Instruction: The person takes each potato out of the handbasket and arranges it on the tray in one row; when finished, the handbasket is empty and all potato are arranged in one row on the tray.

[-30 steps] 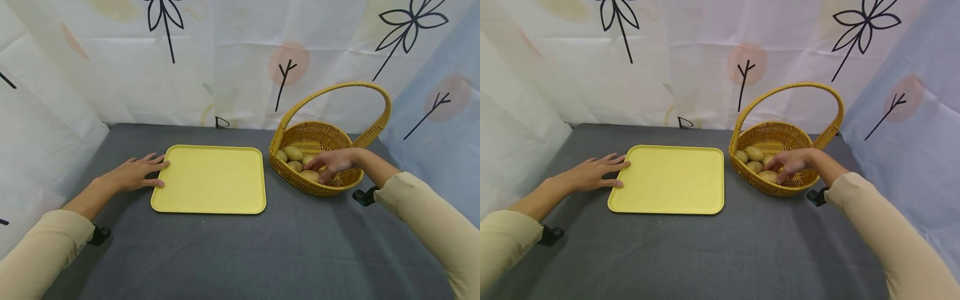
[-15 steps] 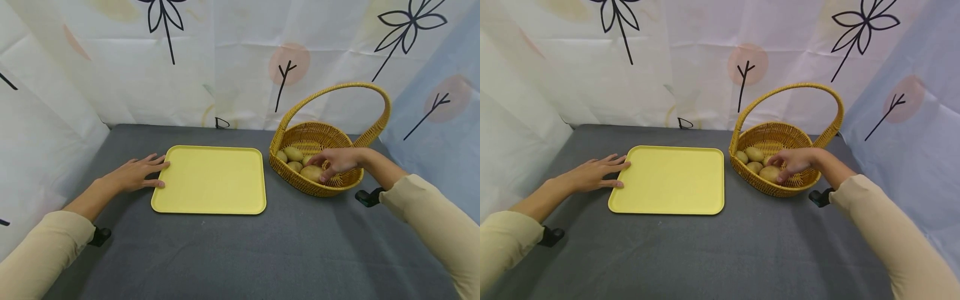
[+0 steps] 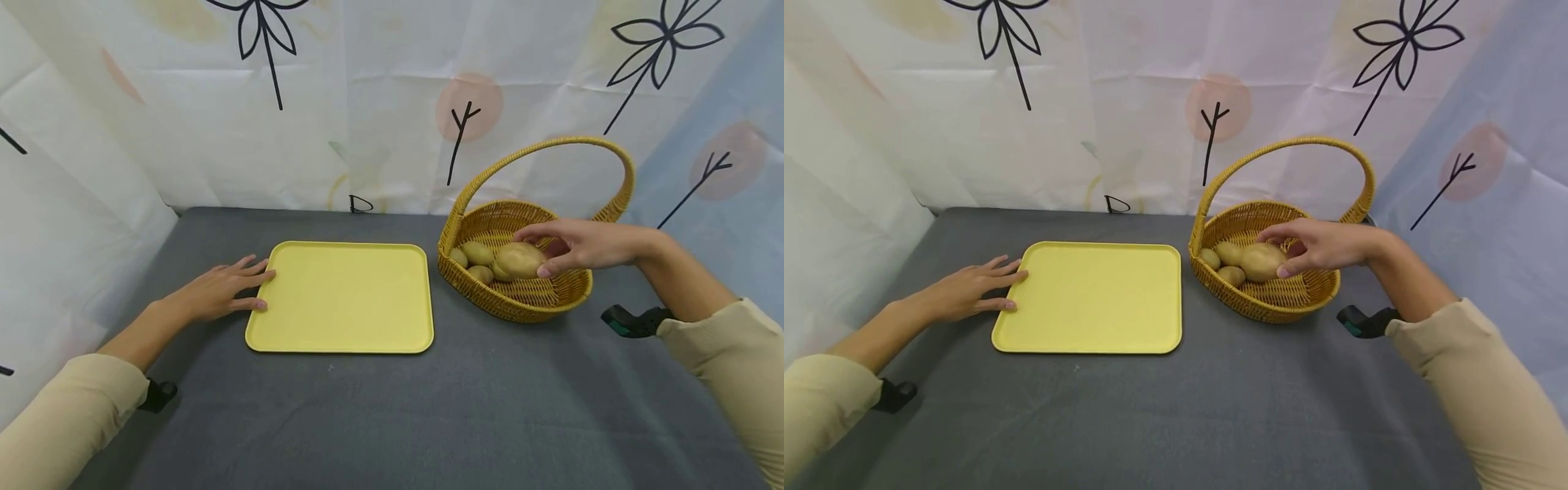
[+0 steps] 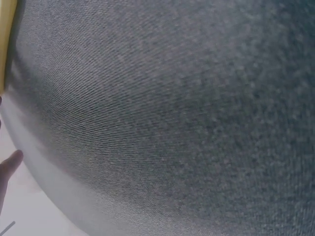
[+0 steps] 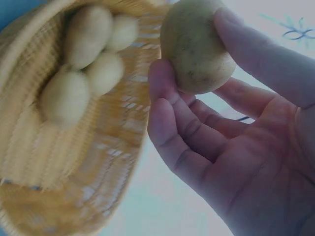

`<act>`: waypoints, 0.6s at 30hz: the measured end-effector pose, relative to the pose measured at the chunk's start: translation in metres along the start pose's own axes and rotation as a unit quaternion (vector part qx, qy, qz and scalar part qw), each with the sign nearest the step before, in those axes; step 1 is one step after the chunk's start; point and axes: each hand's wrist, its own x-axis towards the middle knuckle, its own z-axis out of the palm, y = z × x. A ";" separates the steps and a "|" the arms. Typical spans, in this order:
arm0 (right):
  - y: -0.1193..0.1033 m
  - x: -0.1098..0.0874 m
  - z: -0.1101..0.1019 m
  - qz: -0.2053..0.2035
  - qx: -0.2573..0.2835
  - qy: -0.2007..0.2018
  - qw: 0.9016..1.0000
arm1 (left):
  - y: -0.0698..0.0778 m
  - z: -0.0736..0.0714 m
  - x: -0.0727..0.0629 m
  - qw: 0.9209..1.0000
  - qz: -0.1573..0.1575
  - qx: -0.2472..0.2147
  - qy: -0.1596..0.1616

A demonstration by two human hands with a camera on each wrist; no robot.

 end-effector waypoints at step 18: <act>-0.081 0.088 0.062 -0.150 -0.023 -0.042 0.988 | 0.001 -0.006 0.000 0.999 0.003 0.033 -0.005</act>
